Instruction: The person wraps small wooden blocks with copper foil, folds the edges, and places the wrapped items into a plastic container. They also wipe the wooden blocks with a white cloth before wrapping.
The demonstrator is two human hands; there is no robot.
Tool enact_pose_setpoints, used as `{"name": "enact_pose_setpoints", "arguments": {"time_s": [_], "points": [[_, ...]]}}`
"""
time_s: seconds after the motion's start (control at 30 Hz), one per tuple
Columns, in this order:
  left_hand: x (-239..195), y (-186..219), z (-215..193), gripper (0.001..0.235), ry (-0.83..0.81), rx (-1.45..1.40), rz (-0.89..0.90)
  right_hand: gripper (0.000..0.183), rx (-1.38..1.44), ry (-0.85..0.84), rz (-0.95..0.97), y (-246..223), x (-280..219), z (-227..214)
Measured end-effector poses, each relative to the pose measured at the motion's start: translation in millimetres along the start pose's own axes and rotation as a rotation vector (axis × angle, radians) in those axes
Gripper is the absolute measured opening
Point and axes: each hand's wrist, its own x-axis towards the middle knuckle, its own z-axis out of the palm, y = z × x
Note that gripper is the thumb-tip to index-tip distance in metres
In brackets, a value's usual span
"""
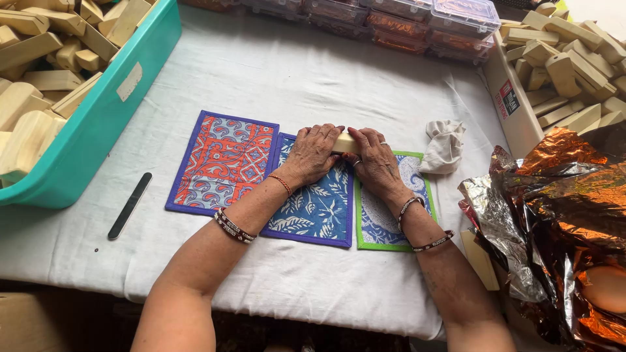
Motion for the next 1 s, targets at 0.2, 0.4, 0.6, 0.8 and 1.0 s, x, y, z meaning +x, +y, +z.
{"name": "enact_pose_setpoints", "arguments": {"time_s": [0.2, 0.4, 0.6, 0.8, 1.0], "points": [[3.0, 11.8, -15.2, 0.067, 0.236, 0.144, 0.125, 0.063, -0.086, 0.276, -0.197, -4.6, -2.2, -7.8], [2.2, -4.8, 8.8, 0.063, -0.019, -0.001, 0.011, 0.054, -0.008, 0.028, -0.047, -0.4, -1.6, -0.4], [1.9, -5.2, 9.4, 0.065, -0.012, -0.002, 0.011, 0.054, -0.013, 0.01, -0.024, -0.8, -0.2, -0.4], [4.0, 0.7, 0.2, 0.071, -0.074, -0.023, -0.026, 0.055, -0.028, 0.014, -0.031, 0.0, -0.4, -0.4], [2.9, 1.1, 3.6, 0.077, -0.009, 0.043, 0.036, 0.056, -0.034, 0.045, -0.064, 3.8, -0.9, 2.4]]}}
